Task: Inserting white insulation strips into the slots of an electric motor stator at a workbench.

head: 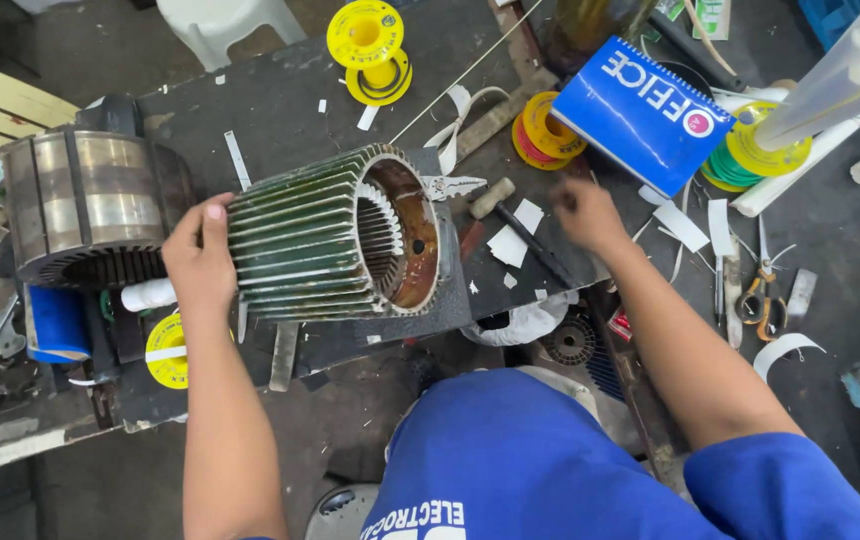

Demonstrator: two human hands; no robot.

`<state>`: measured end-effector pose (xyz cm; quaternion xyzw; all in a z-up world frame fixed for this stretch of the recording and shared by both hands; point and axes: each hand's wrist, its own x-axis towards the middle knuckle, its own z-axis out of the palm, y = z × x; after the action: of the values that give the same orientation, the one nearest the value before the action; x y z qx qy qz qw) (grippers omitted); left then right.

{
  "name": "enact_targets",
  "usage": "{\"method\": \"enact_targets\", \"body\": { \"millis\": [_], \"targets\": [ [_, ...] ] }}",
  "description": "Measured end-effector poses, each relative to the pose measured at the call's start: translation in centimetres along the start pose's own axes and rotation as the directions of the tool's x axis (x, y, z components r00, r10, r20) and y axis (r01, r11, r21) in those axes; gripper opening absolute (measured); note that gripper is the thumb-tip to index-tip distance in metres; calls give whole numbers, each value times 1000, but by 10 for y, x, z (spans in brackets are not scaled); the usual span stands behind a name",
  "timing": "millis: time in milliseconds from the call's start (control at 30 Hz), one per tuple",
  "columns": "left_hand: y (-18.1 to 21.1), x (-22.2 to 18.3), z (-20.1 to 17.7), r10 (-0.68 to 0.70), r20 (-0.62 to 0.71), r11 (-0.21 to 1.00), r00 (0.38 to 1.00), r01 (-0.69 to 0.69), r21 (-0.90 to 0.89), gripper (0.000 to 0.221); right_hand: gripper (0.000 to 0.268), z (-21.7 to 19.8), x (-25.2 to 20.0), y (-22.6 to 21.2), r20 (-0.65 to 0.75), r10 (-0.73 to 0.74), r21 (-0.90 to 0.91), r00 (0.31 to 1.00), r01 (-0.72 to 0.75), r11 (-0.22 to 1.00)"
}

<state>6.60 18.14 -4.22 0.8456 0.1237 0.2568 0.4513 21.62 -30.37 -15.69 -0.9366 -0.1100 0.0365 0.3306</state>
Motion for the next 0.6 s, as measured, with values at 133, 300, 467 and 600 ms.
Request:
{"method": "enact_targets", "body": {
  "millis": [133,300,467,600],
  "targets": [
    [8,10,3,178,-195,967,964,-136,214,21,29,16,-55,-17,140,-191,-251,972,221,943],
    [71,-15,17,394,-179,900,902,-339,273,15,32,58,-67,-9,124,-335,-426,934,355,832],
    [109,-45,22,459,-159,876,874,-416,243,22,16,74,-60,13,88,-402,-510,911,388,768],
    [124,-85,34,587,-232,805,776,-527,273,33,8,79,-58,27,50,-373,-476,926,351,807]
  ]
}}
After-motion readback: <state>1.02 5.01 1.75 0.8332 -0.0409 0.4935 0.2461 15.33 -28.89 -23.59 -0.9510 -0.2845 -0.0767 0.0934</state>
